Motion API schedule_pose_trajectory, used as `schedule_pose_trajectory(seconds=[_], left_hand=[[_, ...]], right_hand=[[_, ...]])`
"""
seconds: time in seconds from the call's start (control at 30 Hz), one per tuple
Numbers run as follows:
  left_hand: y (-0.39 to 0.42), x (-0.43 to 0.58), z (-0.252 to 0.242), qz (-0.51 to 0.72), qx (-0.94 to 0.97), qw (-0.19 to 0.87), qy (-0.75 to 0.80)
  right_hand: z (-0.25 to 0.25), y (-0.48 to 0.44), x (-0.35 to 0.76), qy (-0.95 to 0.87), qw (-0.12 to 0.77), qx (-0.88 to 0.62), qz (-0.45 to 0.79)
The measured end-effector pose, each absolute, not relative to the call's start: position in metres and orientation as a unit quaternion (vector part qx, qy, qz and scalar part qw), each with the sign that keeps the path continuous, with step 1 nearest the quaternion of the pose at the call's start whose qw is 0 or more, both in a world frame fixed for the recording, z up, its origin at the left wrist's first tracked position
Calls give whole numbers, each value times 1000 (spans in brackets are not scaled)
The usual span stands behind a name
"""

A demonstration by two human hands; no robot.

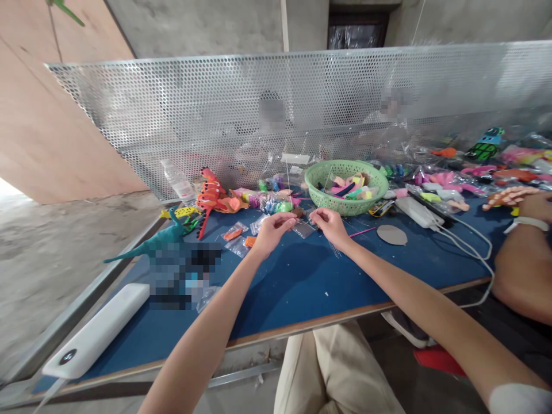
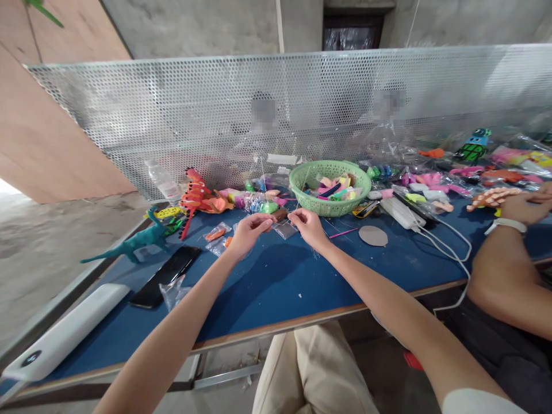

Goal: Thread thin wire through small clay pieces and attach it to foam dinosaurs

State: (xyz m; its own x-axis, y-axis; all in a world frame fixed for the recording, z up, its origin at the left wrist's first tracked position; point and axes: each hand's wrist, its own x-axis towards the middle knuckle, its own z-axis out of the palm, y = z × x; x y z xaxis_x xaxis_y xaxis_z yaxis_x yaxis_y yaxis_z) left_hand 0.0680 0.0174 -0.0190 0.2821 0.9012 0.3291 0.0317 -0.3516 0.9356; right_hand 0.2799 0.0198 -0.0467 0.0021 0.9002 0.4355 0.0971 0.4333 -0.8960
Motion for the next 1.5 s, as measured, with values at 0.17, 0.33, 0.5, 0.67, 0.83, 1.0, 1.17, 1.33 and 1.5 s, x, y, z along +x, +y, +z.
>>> schedule_pose_trajectory(seconds=[0.17,0.33,0.5,0.67,0.83,1.0,1.17,1.33,1.5], left_hand=[[18,67,-20,481,665,446,356],[19,67,-21,484,668,445,349],[18,67,-19,487,670,443,342],[15,66,-16,482,680,425,353],[14,63,-14,481,688,408,358],[15,59,-12,459,710,395,361],[17,57,-12,445,731,373,359],[17,59,-15,451,721,397,345],[18,61,-19,454,691,422,373]], right_hand=[[-47,20,280,-618,581,-400,346],[-47,19,280,-620,579,-396,351],[-46,18,280,-628,576,-387,353],[-44,16,280,-635,569,-383,355],[-40,12,279,-649,563,-369,353],[-39,12,279,-652,565,-362,353],[-39,11,280,-656,549,-346,385],[-39,11,280,-651,555,-337,393],[-38,11,280,-647,561,-345,384]])
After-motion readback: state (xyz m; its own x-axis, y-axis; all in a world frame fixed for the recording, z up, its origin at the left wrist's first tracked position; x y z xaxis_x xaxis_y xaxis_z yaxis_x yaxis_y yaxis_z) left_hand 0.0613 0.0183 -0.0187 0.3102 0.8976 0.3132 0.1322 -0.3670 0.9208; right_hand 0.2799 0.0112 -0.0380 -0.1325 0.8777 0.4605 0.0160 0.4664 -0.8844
